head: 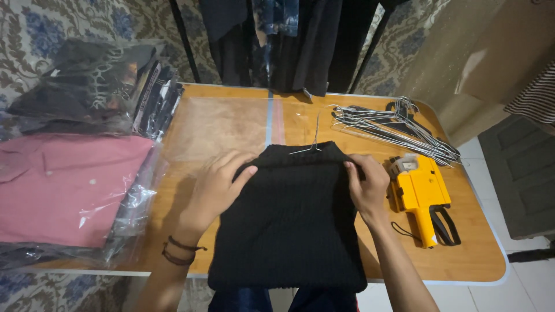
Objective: Hanging a black shirt on a hanger and placing it on a clothing rack.
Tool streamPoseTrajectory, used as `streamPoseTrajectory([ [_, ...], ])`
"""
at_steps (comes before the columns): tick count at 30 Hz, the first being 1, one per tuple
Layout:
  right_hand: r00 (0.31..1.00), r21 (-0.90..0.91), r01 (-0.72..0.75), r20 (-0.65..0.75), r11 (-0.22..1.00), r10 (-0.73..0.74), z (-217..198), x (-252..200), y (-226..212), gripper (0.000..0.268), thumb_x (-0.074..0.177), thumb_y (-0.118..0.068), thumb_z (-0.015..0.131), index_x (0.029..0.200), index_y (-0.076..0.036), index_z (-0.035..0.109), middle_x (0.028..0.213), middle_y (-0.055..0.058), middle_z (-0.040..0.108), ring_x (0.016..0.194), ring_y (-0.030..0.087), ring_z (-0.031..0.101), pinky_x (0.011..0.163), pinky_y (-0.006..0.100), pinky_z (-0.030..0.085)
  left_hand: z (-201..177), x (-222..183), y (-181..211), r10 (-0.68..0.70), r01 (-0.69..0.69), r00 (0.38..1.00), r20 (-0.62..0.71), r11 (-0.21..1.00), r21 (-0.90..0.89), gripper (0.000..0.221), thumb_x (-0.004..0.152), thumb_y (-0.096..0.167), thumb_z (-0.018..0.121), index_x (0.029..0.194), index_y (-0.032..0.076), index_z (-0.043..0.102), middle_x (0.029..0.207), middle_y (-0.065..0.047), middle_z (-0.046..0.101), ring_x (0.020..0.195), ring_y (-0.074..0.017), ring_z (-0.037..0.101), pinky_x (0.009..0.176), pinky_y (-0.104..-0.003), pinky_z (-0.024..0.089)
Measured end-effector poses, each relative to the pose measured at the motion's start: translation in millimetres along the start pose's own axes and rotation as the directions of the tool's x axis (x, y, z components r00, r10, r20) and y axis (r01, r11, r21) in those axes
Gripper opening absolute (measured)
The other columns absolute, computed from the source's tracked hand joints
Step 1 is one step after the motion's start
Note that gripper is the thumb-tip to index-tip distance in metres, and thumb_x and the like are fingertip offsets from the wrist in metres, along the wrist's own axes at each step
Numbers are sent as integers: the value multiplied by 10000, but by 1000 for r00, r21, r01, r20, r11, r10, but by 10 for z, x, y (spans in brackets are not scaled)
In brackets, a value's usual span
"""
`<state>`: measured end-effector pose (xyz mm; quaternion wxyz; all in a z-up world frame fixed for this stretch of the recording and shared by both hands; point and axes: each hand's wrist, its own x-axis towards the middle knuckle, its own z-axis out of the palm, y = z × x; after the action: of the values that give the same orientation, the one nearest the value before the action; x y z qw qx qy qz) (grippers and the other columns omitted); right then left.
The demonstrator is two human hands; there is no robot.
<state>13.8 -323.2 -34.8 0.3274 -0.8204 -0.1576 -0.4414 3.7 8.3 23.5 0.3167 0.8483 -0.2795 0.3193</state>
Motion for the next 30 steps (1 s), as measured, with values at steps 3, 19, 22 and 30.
streamPoseTrajectory([
  [3, 999, 21, 30, -22, 999, -30, -67, 60, -106, 109, 947, -28, 732, 1049, -13, 696, 936, 134, 707, 828, 273, 678, 751, 351, 520, 76, 27, -30, -83, 80, 987, 138, 996, 23, 205, 961, 246, 690, 1043, 71, 757, 923, -80, 715, 859, -273, 693, 747, -383, 529],
  [19, 992, -182, -39, -129, 983, 16, -238, 171, -59, 90, 942, -59, 782, 976, -21, 708, 825, 144, 651, 737, 306, 615, 689, 394, 473, -180, 267, 196, -11, 12, 990, -140, 1000, 7, 253, 922, 137, 724, 1154, 39, 701, 1058, -94, 702, 989, -301, 705, 836, -383, 542],
  [22, 978, -246, 50, -187, 968, -98, -315, 259, -31, 98, 929, -32, 786, 953, -21, 692, 815, 141, 646, 735, 311, 602, 701, 417, 462, -292, 351, 189, 40, -38, 995, -91, 999, 32, 407, 847, 228, 777, 1166, -15, 706, 1038, -156, 710, 963, -355, 675, 810, -423, 514],
  [30, 951, -224, 101, -264, 969, -160, -497, 611, -104, 117, 956, -20, 786, 1010, -23, 683, 900, 142, 663, 812, 315, 626, 741, 404, 483, -482, 568, 317, -44, 44, 998, -38, 999, -8, 238, 965, 260, 718, 1070, 51, 765, 923, -143, 738, 791, -315, 716, 707, -395, 541],
])
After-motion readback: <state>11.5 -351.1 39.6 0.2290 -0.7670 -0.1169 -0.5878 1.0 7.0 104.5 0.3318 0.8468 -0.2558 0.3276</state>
